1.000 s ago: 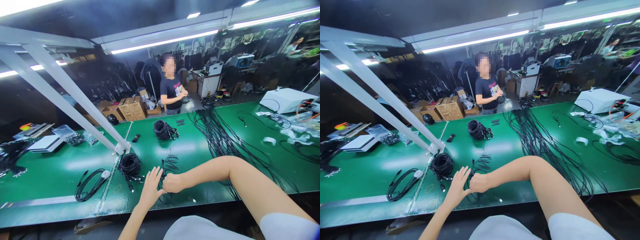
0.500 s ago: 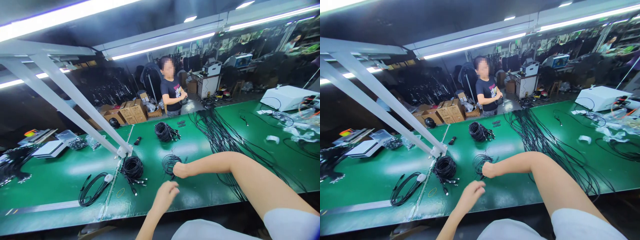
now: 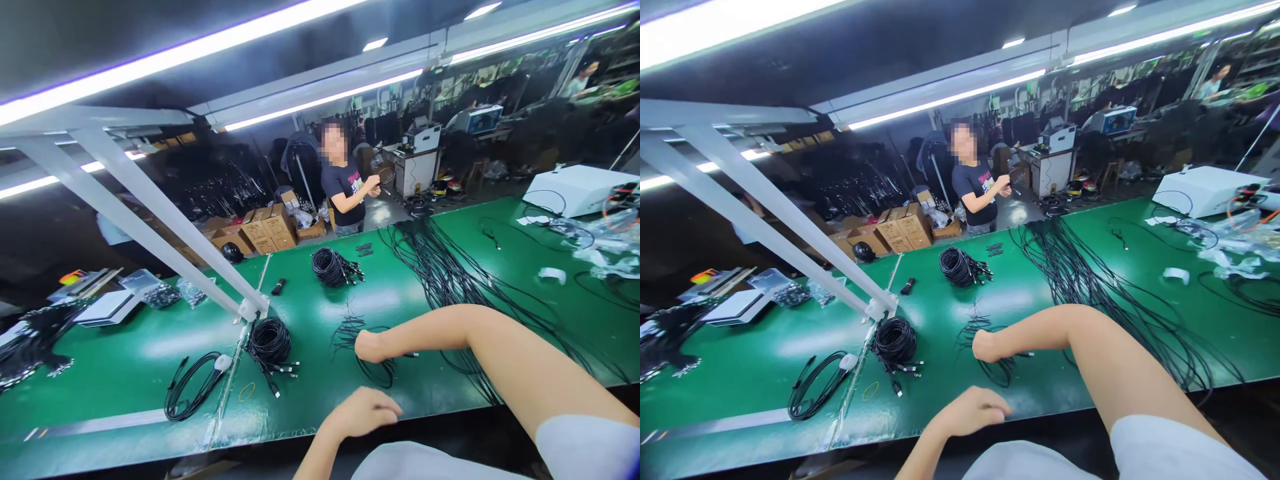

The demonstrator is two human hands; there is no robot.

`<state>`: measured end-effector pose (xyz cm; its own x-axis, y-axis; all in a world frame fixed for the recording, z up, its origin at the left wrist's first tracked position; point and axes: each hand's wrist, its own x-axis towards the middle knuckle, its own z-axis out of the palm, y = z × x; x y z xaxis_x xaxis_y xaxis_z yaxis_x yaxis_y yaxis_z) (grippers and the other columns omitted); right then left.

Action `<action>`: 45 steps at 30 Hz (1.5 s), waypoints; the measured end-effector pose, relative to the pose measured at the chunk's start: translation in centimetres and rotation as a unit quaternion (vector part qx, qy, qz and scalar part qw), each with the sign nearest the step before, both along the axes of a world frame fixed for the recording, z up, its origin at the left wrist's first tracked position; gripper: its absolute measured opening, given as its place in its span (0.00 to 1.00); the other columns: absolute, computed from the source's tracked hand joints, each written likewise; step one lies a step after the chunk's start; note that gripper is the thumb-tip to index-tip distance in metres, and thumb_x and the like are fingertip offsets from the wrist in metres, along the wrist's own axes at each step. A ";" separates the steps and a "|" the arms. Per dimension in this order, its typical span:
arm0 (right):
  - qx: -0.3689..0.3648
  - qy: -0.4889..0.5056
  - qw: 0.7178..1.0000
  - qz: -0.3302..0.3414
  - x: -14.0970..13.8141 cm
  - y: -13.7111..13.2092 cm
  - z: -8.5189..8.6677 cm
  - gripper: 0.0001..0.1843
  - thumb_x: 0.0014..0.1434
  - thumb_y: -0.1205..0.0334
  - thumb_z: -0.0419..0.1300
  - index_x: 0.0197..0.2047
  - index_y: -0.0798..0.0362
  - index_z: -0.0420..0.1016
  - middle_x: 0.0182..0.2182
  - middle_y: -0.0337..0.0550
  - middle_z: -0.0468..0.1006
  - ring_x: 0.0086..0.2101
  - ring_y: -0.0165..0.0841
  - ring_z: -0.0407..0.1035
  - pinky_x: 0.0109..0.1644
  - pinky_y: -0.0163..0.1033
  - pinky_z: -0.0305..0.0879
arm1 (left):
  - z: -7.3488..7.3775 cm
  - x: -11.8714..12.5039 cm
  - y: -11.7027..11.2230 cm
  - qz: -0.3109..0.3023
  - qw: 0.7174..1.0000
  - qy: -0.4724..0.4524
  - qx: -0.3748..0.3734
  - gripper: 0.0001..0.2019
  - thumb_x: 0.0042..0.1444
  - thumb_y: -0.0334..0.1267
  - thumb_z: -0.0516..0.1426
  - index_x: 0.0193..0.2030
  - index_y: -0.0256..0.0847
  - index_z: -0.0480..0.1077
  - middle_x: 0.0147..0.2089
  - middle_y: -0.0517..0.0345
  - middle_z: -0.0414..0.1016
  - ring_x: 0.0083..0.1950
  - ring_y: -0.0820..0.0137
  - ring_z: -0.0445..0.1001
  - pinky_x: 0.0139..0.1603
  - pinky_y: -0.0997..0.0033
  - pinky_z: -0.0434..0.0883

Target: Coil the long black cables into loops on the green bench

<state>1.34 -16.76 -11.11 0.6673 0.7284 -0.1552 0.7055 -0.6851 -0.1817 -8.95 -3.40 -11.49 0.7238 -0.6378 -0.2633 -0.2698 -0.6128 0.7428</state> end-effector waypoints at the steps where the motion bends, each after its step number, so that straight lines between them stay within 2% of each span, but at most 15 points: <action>1: -0.014 0.003 0.999 0.030 -0.2 -0.2 0.1 0.16 0.40 0.81 0.60 0.11 0.55 0.65 0.16 0.44 0.73 0.22 0.31 0.67 0.26 0.35 0.57 | 0.3 0.4 0.6 0.043 0.998 -0.045 0.003 0.15 0.60 0.37 0.52 0.50 0.41 0.74 0.47 0.51 0.78 0.49 0.62 0.75 0.49 0.64 0.71; 4: -0.051 0.007 0.989 0.142 -1.2 -0.4 0.7 0.08 0.45 0.78 0.61 0.20 0.58 0.74 0.25 0.48 0.79 0.27 0.34 0.71 0.28 0.37 0.58 | 0.6 2.3 2.6 0.176 0.964 -0.189 0.058 0.22 0.55 0.33 0.58 0.57 0.38 0.68 0.59 0.43 0.71 0.62 0.55 0.67 0.61 0.52 0.64; 6: -0.055 -0.002 0.981 0.186 -2.0 -0.3 1.1 0.05 0.50 0.75 0.60 0.28 0.59 0.77 0.31 0.52 0.80 0.32 0.37 0.72 0.29 0.38 0.59 | 0.0 3.0 3.3 0.151 0.962 -0.214 0.082 0.28 0.51 0.32 0.61 0.61 0.35 0.64 0.65 0.39 0.65 0.66 0.54 0.62 0.64 0.50 0.61; 12: -0.087 -0.003 0.964 0.251 -4.2 -0.8 0.5 0.06 0.56 0.72 0.57 0.33 0.60 0.76 0.31 0.50 0.79 0.30 0.36 0.72 0.26 0.36 0.58 | -1.6 2.0 1.7 0.051 0.971 -0.204 0.110 0.08 0.59 0.36 0.56 0.43 0.37 0.71 0.51 0.44 0.74 0.55 0.57 0.71 0.58 0.54 0.66; 15: -0.088 0.003 0.960 0.265 -4.4 -1.4 0.6 0.07 0.58 0.70 0.55 0.35 0.60 0.76 0.32 0.50 0.79 0.32 0.37 0.73 0.27 0.37 0.61 | -1.1 1.7 0.7 0.051 0.974 -0.155 0.156 0.10 0.60 0.41 0.56 0.43 0.37 0.70 0.46 0.45 0.76 0.50 0.57 0.74 0.52 0.56 0.68; 20: -0.080 0.032 0.983 0.164 -2.8 -1.5 1.5 0.11 0.56 0.71 0.55 0.42 0.60 0.75 0.36 0.52 0.80 0.36 0.40 0.75 0.34 0.39 0.67 | -0.5 1.7 -0.4 0.181 0.951 -0.100 0.229 0.14 0.63 0.42 0.50 0.44 0.33 0.70 0.41 0.39 0.77 0.46 0.52 0.75 0.49 0.55 0.66; 22: -0.070 0.058 0.991 0.103 -2.2 -1.1 1.7 0.11 0.56 0.70 0.57 0.42 0.59 0.75 0.38 0.52 0.80 0.38 0.41 0.76 0.37 0.39 0.67 | -0.9 1.5 -0.7 0.258 0.953 -0.030 0.158 0.13 0.62 0.39 0.50 0.46 0.34 0.70 0.44 0.40 0.77 0.49 0.53 0.75 0.50 0.57 0.66; 24: -0.064 0.074 0.993 0.065 -2.2 -0.6 1.5 0.11 0.56 0.69 0.56 0.41 0.59 0.76 0.37 0.53 0.80 0.40 0.42 0.76 0.39 0.39 0.68 | -1.8 1.1 -1.0 0.340 0.938 0.067 0.019 0.13 0.60 0.37 0.52 0.49 0.36 0.69 0.48 0.42 0.77 0.52 0.56 0.74 0.51 0.61 0.67; 28: -0.054 0.083 0.995 0.006 -3.9 0.4 0.6 0.15 0.61 0.68 0.50 0.43 0.59 0.76 0.37 0.57 0.80 0.41 0.42 0.76 0.40 0.40 0.67 | -4.2 -0.3 -1.9 0.506 0.809 0.164 -0.249 0.16 0.58 0.42 0.52 0.48 0.37 0.72 0.54 0.46 0.76 0.57 0.60 0.71 0.58 0.62 0.66; 31: -0.032 0.099 0.993 -0.060 -6.0 1.0 -0.1 0.19 0.66 0.66 0.44 0.45 0.59 0.76 0.40 0.57 0.80 0.41 0.42 0.76 0.39 0.39 0.66 | -5.7 -1.8 -2.3 0.601 0.721 0.151 -0.310 0.20 0.56 0.51 0.54 0.45 0.36 0.73 0.51 0.45 0.77 0.56 0.59 0.72 0.58 0.60 0.65; 33: -0.008 0.125 0.988 -0.093 -7.2 1.3 -0.5 0.21 0.67 0.65 0.42 0.42 0.58 0.77 0.39 0.54 0.81 0.39 0.39 0.76 0.39 0.37 0.65 | -6.2 -2.6 -2.2 0.609 0.720 0.136 -0.304 0.24 0.53 0.59 0.56 0.40 0.37 0.73 0.45 0.47 0.79 0.51 0.59 0.73 0.54 0.60 0.67; 35: 0.026 0.159 0.981 -0.107 -7.9 1.2 -0.9 0.21 0.67 0.65 0.43 0.38 0.55 0.79 0.37 0.47 0.82 0.38 0.34 0.75 0.39 0.34 0.63 | -6.3 -3.1 -1.7 0.584 0.751 0.130 -0.281 0.27 0.50 0.64 0.56 0.33 0.38 0.72 0.34 0.52 0.77 0.41 0.62 0.74 0.47 0.62 0.69; 40: 0.161 0.199 0.955 -0.147 -7.6 -1.5 -1.1 0.18 0.66 0.66 0.48 0.34 0.53 0.78 0.35 0.39 0.80 0.38 0.28 0.72 0.43 0.31 0.62 | -4.1 -2.8 0.0 0.518 0.810 0.125 -0.243 0.28 0.49 0.67 0.56 0.29 0.38 0.69 0.21 0.64 0.61 0.27 0.71 0.63 0.33 0.70 0.62; 43: 0.269 0.166 0.907 -0.278 -7.0 -3.7 -1.1 0.10 0.61 0.62 0.56 0.43 0.55 0.74 0.43 0.46 0.76 0.44 0.33 0.69 0.50 0.37 0.63 | -1.7 -2.9 0.8 0.489 0.797 0.171 -0.311 0.26 0.49 0.62 0.59 0.36 0.36 0.71 0.21 0.67 0.57 0.25 0.75 0.58 0.29 0.73 0.58; 45: 0.322 0.239 0.861 -0.313 -6.9 -4.4 -1.2 0.19 0.56 0.59 0.63 0.50 0.55 0.70 0.49 0.49 0.73 0.48 0.35 0.68 0.54 0.41 0.63 | 0.0 -3.3 1.2 0.452 0.769 0.235 -0.387 0.25 0.49 0.59 0.62 0.36 0.35 0.70 0.21 0.69 0.53 0.23 0.78 0.53 0.27 0.75 0.54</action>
